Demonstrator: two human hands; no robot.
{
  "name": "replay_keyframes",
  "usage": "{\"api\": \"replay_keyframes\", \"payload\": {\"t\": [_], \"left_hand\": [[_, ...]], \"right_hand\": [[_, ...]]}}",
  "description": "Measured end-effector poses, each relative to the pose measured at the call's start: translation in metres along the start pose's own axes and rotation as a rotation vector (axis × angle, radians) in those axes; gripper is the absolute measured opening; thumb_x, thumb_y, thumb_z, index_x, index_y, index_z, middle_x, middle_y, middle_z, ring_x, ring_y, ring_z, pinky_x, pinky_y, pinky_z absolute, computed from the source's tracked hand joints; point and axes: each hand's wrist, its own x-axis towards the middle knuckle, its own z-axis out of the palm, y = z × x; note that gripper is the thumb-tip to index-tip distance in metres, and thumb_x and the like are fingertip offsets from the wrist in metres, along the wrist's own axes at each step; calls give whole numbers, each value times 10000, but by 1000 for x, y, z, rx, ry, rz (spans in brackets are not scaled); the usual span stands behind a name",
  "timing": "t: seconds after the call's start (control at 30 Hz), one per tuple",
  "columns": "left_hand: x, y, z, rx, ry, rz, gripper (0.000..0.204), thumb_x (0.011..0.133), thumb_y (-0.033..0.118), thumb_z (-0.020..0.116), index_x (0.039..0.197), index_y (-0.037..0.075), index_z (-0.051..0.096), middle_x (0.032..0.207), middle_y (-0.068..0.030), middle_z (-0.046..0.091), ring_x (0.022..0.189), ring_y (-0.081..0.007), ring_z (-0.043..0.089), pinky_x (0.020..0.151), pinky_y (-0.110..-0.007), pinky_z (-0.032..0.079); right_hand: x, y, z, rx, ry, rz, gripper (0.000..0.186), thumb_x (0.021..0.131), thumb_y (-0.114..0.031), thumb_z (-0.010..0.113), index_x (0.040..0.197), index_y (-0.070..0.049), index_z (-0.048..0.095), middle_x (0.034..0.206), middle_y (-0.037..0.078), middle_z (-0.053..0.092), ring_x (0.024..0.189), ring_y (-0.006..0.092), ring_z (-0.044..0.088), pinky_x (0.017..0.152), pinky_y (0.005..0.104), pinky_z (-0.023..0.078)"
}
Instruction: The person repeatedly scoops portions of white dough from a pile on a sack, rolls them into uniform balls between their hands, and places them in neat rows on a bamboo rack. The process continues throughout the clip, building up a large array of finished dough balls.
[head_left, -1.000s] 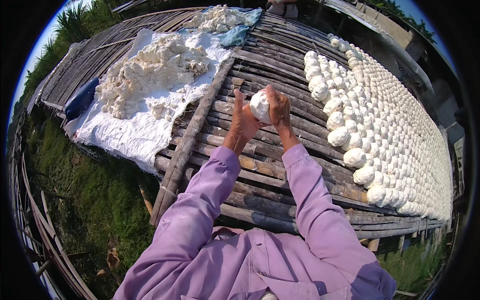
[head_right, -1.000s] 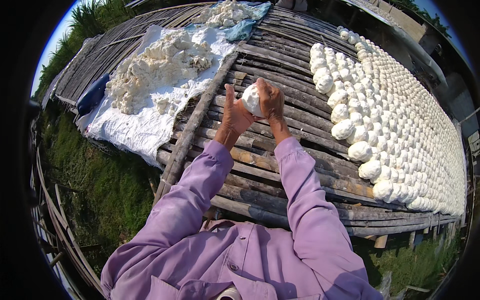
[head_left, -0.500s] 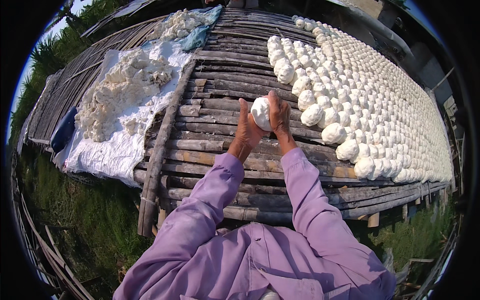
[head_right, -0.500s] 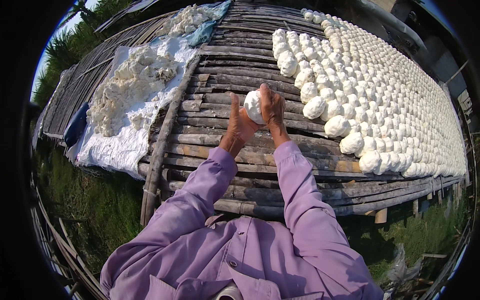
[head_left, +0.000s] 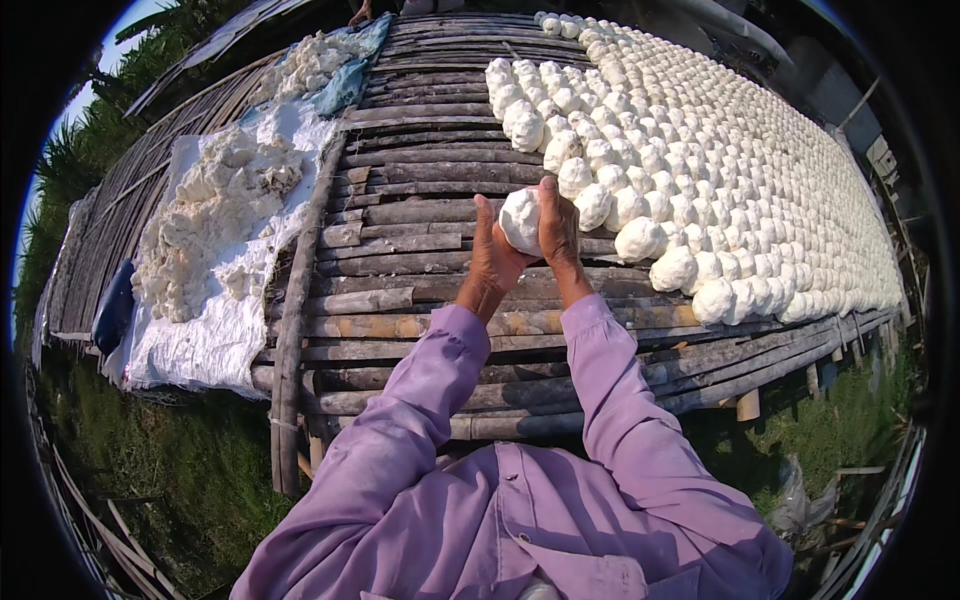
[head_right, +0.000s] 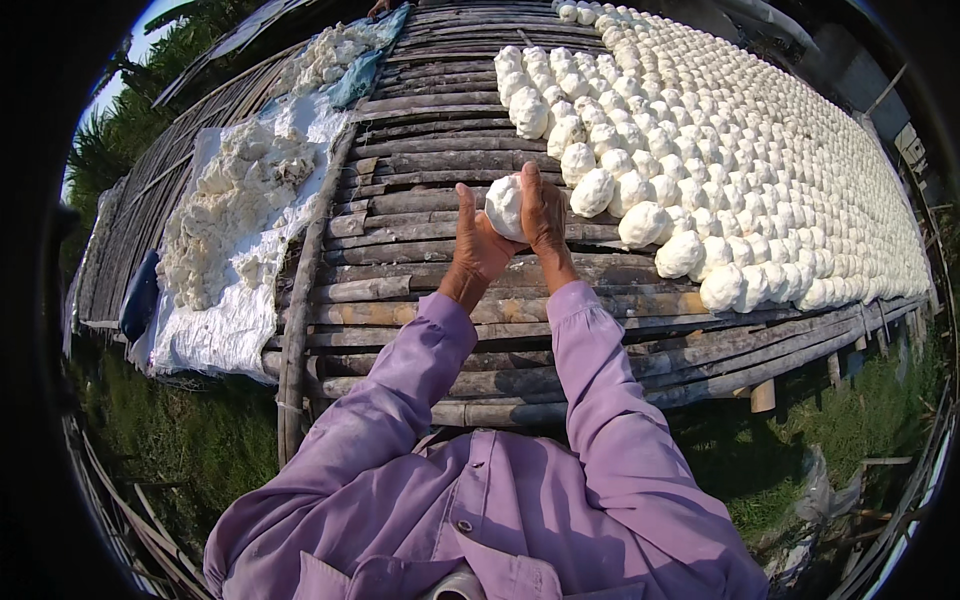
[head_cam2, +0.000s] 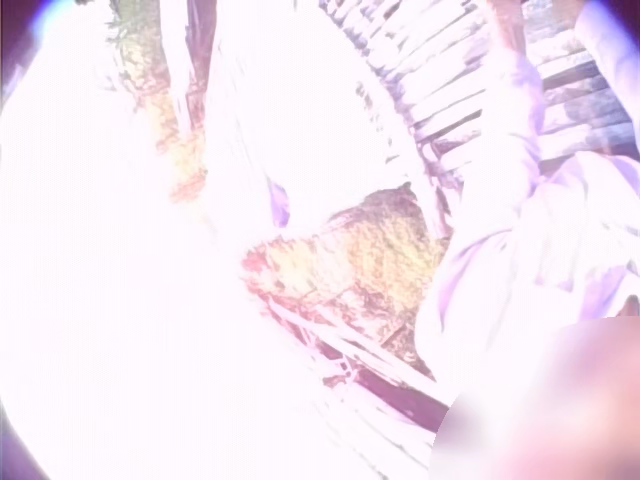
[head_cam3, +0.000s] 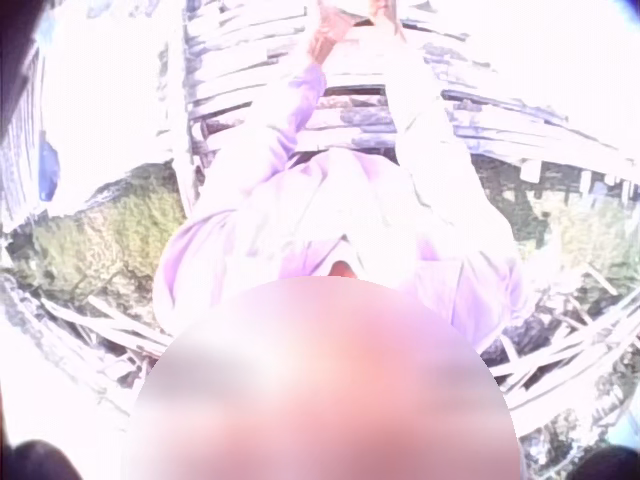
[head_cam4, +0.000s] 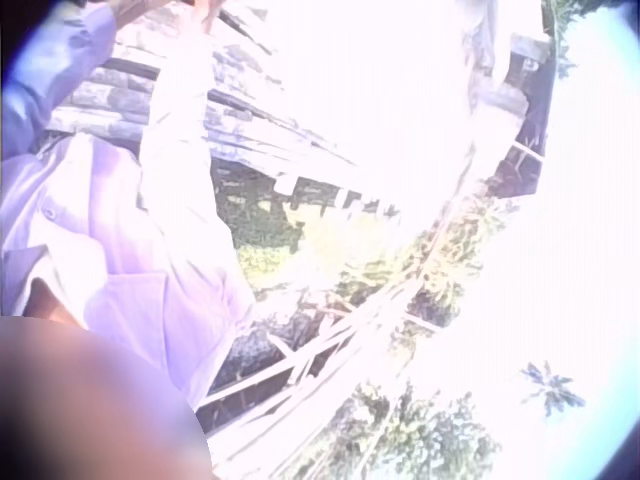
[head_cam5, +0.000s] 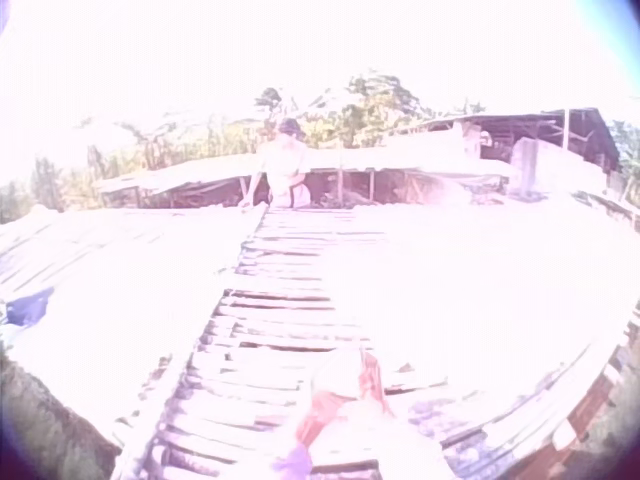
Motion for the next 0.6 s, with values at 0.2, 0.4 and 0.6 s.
{"api": "replay_keyframes", "payload": {"t": [0.2,0.4,0.6], "left_hand": [[9,3,-2,-53,168,8,1068,800,885,515,1452,43,434,1427,-219,519,1284,-451,544,1045,-641,447],[15,-8,17,-1,166,-20,950,805,848,566,1373,89,508,1410,-178,545,1285,-384,558,1047,-649,448],[22,-14,22,13,84,-108,1199,765,954,425,1501,8,394,1471,-170,506,1278,-354,567,1069,-526,465]], "right_hand": [[-7,2,-20,353,-104,-135,918,1005,-746,162,1374,-15,576,1385,167,595,1280,271,569,1122,405,376],[1,-12,-34,-50,166,-344,830,1039,-666,200,1245,-11,666,1160,152,723,1079,290,679,987,426,464],[7,6,-36,415,190,-136,863,1036,-685,187,1270,6,648,1176,184,692,1132,326,626,1038,410,441]]}}
